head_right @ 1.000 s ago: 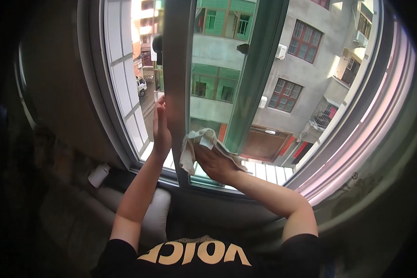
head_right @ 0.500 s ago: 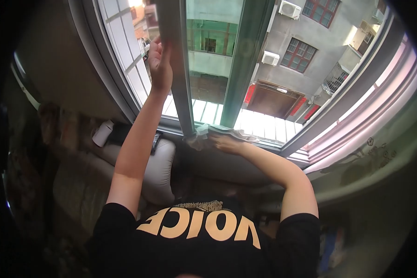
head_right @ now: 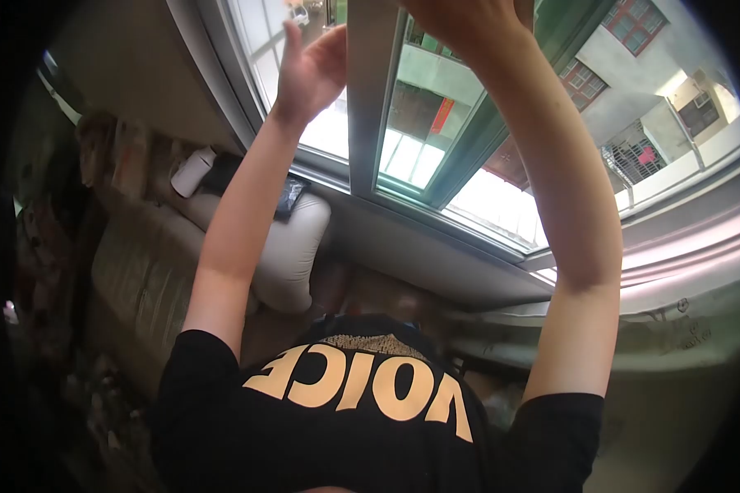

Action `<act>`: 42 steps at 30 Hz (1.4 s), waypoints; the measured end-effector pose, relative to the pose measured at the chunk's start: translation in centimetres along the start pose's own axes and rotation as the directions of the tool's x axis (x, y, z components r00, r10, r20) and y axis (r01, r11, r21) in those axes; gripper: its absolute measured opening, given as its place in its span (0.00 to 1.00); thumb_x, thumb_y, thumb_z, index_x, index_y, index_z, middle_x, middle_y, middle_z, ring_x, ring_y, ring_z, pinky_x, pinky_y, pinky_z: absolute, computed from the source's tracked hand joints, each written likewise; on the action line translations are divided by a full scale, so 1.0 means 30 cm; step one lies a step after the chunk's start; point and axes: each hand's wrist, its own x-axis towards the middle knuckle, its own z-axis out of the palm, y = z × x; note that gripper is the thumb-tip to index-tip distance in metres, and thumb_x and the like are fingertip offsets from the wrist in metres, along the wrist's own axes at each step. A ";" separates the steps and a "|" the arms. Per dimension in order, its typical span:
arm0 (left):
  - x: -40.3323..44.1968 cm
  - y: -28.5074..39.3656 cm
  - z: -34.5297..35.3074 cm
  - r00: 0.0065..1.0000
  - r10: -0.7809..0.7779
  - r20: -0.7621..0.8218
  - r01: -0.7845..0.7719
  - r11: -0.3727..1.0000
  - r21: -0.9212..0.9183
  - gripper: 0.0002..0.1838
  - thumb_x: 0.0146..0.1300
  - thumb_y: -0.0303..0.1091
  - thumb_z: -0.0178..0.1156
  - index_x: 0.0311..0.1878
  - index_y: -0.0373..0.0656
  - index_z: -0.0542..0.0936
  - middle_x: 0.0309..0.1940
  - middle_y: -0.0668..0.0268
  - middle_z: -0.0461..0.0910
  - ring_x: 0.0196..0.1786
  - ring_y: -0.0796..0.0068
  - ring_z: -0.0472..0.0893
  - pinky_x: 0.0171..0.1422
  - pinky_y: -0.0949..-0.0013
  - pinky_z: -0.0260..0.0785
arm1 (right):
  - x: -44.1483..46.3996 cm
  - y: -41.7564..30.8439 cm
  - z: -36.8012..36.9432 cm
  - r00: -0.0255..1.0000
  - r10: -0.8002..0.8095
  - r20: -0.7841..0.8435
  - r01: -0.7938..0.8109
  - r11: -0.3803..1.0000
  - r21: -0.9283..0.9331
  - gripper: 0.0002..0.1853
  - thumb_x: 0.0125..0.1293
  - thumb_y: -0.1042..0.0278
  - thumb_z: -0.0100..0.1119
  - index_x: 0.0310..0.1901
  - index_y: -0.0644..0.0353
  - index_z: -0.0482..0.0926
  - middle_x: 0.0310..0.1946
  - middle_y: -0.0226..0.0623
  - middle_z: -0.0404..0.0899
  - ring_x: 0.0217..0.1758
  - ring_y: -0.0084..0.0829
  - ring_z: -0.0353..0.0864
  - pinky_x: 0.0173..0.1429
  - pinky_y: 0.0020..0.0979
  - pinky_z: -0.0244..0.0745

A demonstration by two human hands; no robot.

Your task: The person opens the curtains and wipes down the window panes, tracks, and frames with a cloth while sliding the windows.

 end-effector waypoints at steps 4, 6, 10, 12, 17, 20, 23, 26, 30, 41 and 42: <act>-0.018 -0.006 -0.099 0.976 -0.099 0.194 0.125 0.984 -0.129 0.59 0.59 0.83 0.27 0.69 0.33 0.67 0.65 0.51 0.72 0.70 0.60 0.69 0.77 0.57 0.53 | -0.005 -0.072 0.006 0.981 0.109 0.162 -0.149 0.953 0.265 0.19 0.60 0.80 0.54 0.53 0.60 0.79 0.66 0.41 0.68 0.73 0.48 0.61 0.76 0.58 0.49; 0.027 -0.024 -0.206 0.929 -0.135 0.345 0.187 0.974 -0.125 0.58 0.56 0.84 0.28 0.74 0.42 0.58 0.71 0.56 0.64 0.73 0.56 0.63 0.78 0.55 0.50 | -0.089 -0.133 -0.012 0.952 0.082 0.296 -0.159 0.956 0.247 0.23 0.56 0.77 0.57 0.55 0.55 0.79 0.62 0.38 0.70 0.66 0.47 0.66 0.68 0.55 0.58; -0.004 0.030 -0.065 0.935 -0.080 0.345 0.243 0.853 -0.461 0.68 0.49 0.89 0.27 0.75 0.33 0.54 0.69 0.46 0.64 0.72 0.53 0.65 0.78 0.54 0.51 | -0.437 -0.297 0.000 0.846 -0.081 0.527 0.025 0.993 0.113 0.31 0.53 0.71 0.59 0.62 0.53 0.73 0.65 0.34 0.67 0.66 0.43 0.66 0.61 0.52 0.69; 0.010 0.027 -0.151 0.863 -0.217 0.456 0.310 0.940 -0.139 0.67 0.49 0.89 0.24 0.74 0.34 0.57 0.71 0.47 0.64 0.73 0.54 0.64 0.79 0.54 0.49 | -0.582 -0.383 -0.018 0.703 -0.123 0.701 -0.026 0.980 0.199 0.31 0.57 0.70 0.56 0.65 0.59 0.69 0.70 0.34 0.60 0.69 0.39 0.62 0.60 0.42 0.76; 0.032 0.025 -0.203 0.788 -0.253 0.561 0.372 0.922 -0.107 0.55 0.62 0.79 0.32 0.70 0.35 0.65 0.66 0.51 0.71 0.71 0.57 0.66 0.78 0.54 0.49 | -1.018 -0.550 0.053 0.718 -0.191 0.669 -0.011 0.958 0.286 0.34 0.60 0.71 0.51 0.71 0.57 0.62 0.76 0.36 0.53 0.68 0.39 0.64 0.57 0.40 0.80; 0.029 0.016 -0.198 0.809 -0.271 0.521 0.391 0.911 -0.133 0.57 0.59 0.82 0.33 0.69 0.33 0.67 0.64 0.51 0.73 0.68 0.60 0.71 0.76 0.58 0.54 | -1.122 -0.614 0.031 0.419 -0.221 0.881 -0.574 0.687 0.445 0.30 0.66 0.70 0.44 0.72 0.52 0.61 0.76 0.36 0.54 0.70 0.43 0.66 0.66 0.40 0.73; 0.018 -0.006 -0.182 0.839 -0.239 0.490 0.331 0.937 -0.110 0.50 0.64 0.76 0.37 0.67 0.35 0.70 0.60 0.54 0.77 0.64 0.63 0.74 0.74 0.60 0.58 | -1.211 -0.707 0.035 -0.033 -0.210 0.977 -0.924 0.380 0.050 0.29 0.67 0.67 0.47 0.71 0.56 0.64 0.73 0.37 0.62 0.72 0.41 0.65 0.71 0.43 0.68; 0.000 -0.020 -0.173 0.926 -0.200 0.320 0.215 0.977 -0.010 0.43 0.68 0.70 0.41 0.61 0.36 0.75 0.55 0.58 0.81 0.58 0.67 0.78 0.68 0.63 0.64 | -1.441 -0.879 0.116 0.469 -0.080 0.880 -0.585 0.718 0.377 0.25 0.70 0.68 0.43 0.68 0.62 0.65 0.63 0.41 0.70 0.56 0.37 0.75 0.53 0.36 0.74; -0.032 -0.042 -0.084 0.992 -0.071 0.107 0.048 0.979 0.198 0.30 0.71 0.60 0.50 0.52 0.38 0.81 0.43 0.64 0.84 0.47 0.74 0.81 0.58 0.66 0.69 | -1.315 -0.762 -0.075 0.630 -0.193 0.752 -0.054 0.956 0.290 0.27 0.64 0.71 0.48 0.66 0.66 0.67 0.65 0.46 0.68 0.63 0.39 0.69 0.60 0.37 0.68; -0.060 -0.054 -0.145 0.999 -0.041 -0.014 0.043 0.986 0.163 0.24 0.73 0.50 0.53 0.61 0.41 0.75 0.56 0.63 0.80 0.60 0.69 0.78 0.68 0.62 0.66 | -1.382 -0.515 -0.467 0.542 0.173 0.822 -0.555 0.808 0.196 0.31 0.59 0.73 0.52 0.68 0.56 0.68 0.73 0.34 0.61 0.78 0.36 0.55 0.70 0.47 0.63; -0.057 -0.054 -0.159 0.997 -0.059 -0.047 0.066 0.985 0.162 0.25 0.73 0.51 0.51 0.63 0.41 0.74 0.58 0.62 0.79 0.62 0.67 0.76 0.70 0.61 0.64 | -1.394 -0.493 -0.510 0.500 0.205 0.841 -0.524 0.845 0.106 0.29 0.57 0.73 0.54 0.64 0.55 0.73 0.69 0.34 0.68 0.75 0.34 0.60 0.67 0.45 0.64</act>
